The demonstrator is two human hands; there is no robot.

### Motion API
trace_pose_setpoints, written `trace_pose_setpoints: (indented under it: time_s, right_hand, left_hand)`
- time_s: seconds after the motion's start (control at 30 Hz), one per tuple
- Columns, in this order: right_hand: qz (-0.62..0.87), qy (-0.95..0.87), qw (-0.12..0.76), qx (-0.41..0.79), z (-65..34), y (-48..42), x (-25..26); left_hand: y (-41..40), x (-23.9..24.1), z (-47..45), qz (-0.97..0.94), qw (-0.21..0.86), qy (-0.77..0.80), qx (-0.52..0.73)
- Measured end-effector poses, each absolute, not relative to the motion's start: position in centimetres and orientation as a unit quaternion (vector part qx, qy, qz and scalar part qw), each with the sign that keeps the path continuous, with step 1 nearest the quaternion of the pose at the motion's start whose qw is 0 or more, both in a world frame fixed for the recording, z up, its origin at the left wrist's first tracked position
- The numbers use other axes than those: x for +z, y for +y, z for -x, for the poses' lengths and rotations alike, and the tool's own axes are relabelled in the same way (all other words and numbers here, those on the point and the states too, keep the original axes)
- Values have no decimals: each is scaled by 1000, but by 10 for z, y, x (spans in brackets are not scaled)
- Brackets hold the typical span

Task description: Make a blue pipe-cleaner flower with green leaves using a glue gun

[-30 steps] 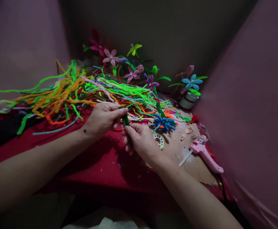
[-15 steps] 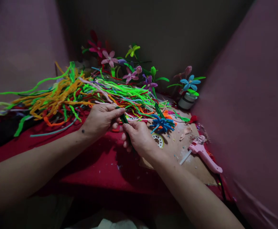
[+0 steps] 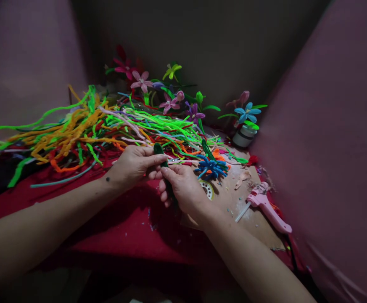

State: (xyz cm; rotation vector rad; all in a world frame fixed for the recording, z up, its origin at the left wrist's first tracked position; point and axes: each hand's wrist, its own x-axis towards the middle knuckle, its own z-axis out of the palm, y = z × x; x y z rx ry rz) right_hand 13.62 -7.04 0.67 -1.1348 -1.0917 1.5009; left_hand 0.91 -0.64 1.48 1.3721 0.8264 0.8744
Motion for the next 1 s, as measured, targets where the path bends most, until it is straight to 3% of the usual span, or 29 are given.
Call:
trace_pose_setpoints:
  time_s: [0.2, 0.5, 1.0]
  right_hand:
    - [455, -419, 453, 642, -139, -73, 3]
    - [452, -412, 439, 658, -144, -69, -1]
    - [460, -423, 422, 657, -144, -72, 1]
  left_hand:
    - [-4, 18, -5, -642, 524, 373, 418]
    - [12, 18, 4, -598, 635, 309, 379]
    - [3, 27, -1, -553, 573, 381, 469]
